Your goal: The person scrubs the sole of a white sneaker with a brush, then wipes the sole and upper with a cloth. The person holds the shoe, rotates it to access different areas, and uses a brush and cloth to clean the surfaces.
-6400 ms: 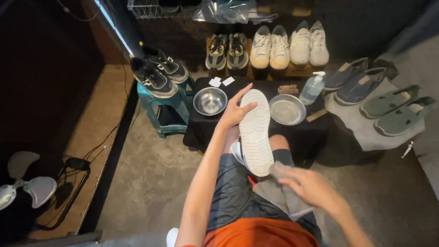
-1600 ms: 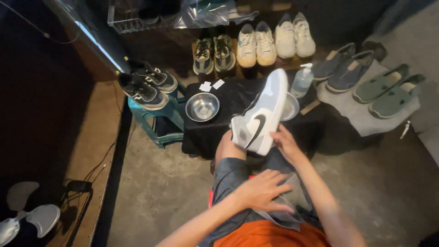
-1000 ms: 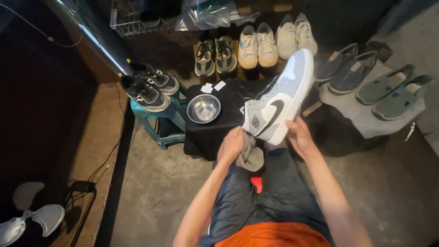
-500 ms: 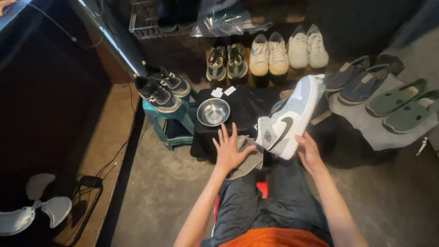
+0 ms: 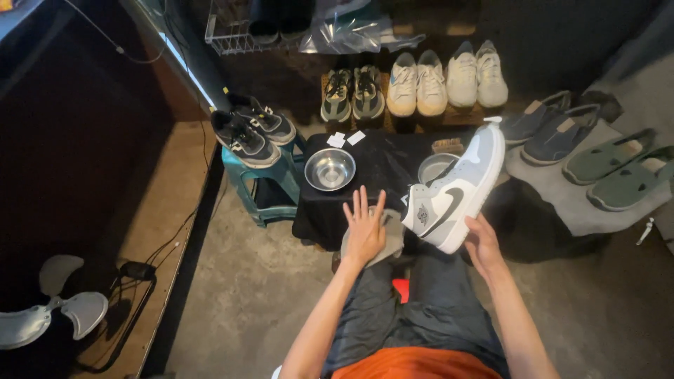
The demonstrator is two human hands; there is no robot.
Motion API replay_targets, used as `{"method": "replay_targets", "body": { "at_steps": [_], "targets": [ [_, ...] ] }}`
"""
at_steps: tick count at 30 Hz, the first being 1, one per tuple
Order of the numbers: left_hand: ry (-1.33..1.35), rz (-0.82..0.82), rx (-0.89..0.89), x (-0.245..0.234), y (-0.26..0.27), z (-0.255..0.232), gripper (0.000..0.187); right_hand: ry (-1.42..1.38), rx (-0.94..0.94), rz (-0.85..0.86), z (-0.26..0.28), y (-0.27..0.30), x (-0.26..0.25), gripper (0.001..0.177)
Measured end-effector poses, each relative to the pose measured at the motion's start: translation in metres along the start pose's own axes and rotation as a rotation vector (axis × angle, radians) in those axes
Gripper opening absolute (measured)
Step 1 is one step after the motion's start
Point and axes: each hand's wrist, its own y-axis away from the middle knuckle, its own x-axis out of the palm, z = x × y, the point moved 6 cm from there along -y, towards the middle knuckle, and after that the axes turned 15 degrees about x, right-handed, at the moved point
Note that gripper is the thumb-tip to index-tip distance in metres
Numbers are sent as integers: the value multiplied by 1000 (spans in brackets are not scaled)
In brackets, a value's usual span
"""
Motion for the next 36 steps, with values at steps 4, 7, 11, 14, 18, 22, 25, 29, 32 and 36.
{"method": "replay_targets", "body": {
  "at_steps": [4,7,11,14,18,22,25,29,32,36],
  "targets": [
    [151,26,-229,29,12,15,109,-36,-10,-16,-18,-22,-16,62],
    [-133,1,-94,53,13,19,47,-52,-61,-7,-30,-31,-29,60],
    [-187,-295,-144,-8,0,20,61,-16,-82,12,-3,-24,-11,65],
    [57,-502,-379,-35,4,38,54,21,-109,42,-24,-51,-33,65],
    [266,-863,-220,-126,-31,14,23,137,-96,40,-1,-21,-14,74],
    [149,-782,176,-164,-72,-46,48,186,-148,41,-14,-23,-3,73],
    [35,-551,392,-138,-99,-87,98,159,-153,68,-36,-41,1,77],
    [2,-219,606,-60,-110,-100,85,63,-155,32,-33,-48,1,50],
    [-37,-111,674,-49,-85,-106,69,-55,-91,-27,-40,-41,-5,33],
    [39,134,701,-58,-44,-105,99,-78,16,-64,-46,-59,-18,39]
  ]
}}
